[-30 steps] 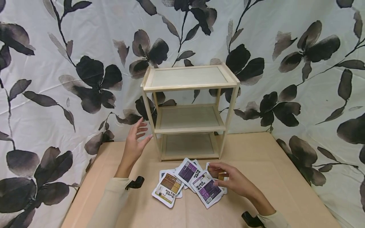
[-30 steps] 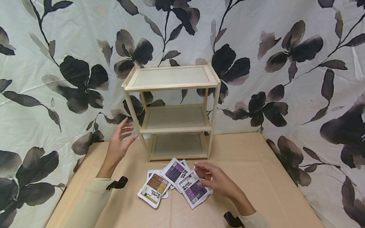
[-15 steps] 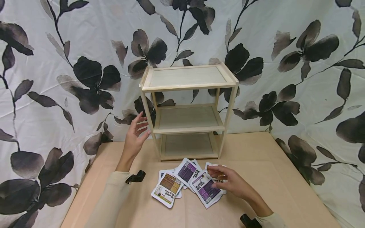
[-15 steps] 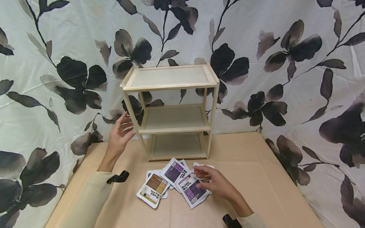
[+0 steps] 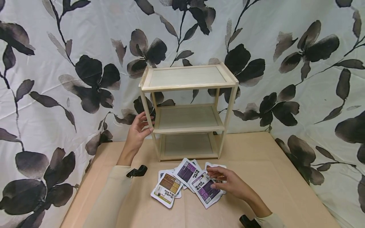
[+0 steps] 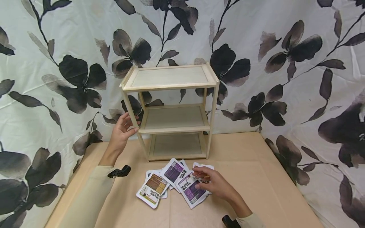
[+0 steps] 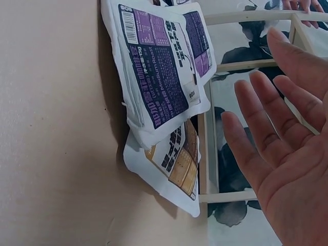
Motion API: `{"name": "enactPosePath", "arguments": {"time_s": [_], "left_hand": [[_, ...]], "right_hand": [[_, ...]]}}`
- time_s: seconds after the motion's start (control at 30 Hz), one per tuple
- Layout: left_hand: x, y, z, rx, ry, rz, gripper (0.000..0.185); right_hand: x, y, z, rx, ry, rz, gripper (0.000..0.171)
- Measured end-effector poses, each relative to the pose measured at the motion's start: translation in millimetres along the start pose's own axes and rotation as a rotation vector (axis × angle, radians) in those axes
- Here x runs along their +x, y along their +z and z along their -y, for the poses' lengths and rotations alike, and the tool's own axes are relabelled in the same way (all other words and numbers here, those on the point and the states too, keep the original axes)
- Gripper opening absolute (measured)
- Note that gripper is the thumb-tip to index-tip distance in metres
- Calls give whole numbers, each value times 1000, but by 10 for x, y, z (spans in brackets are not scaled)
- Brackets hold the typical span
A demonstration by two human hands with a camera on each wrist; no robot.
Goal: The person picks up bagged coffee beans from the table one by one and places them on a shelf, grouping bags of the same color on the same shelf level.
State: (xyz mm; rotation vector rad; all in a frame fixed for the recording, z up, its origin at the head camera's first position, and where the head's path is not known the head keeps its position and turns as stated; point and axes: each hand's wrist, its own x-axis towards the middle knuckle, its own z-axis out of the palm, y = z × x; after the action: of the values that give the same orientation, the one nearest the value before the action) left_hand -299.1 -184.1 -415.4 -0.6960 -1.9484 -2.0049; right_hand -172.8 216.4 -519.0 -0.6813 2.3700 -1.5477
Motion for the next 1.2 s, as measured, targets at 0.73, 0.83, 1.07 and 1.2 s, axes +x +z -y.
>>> {"name": "enactPosePath", "arguments": {"time_s": [0.73,0.83,1.07,1.2], "left_hand": [[26,6,-13,-46,-9,-16,67],[25,10,-11,-50,-10,-18,67],[21,5,-8,-40,-12,-21,67],[27,0,-4,-29,-12,-21,67]], "right_hand": [[43,78,-181,11,-24,-29,67],[60,105,-238,13,-44,-47,70],[95,188,-322,-13,-40,-65,79],[121,267,-347,-133,-40,-100,86]]}}
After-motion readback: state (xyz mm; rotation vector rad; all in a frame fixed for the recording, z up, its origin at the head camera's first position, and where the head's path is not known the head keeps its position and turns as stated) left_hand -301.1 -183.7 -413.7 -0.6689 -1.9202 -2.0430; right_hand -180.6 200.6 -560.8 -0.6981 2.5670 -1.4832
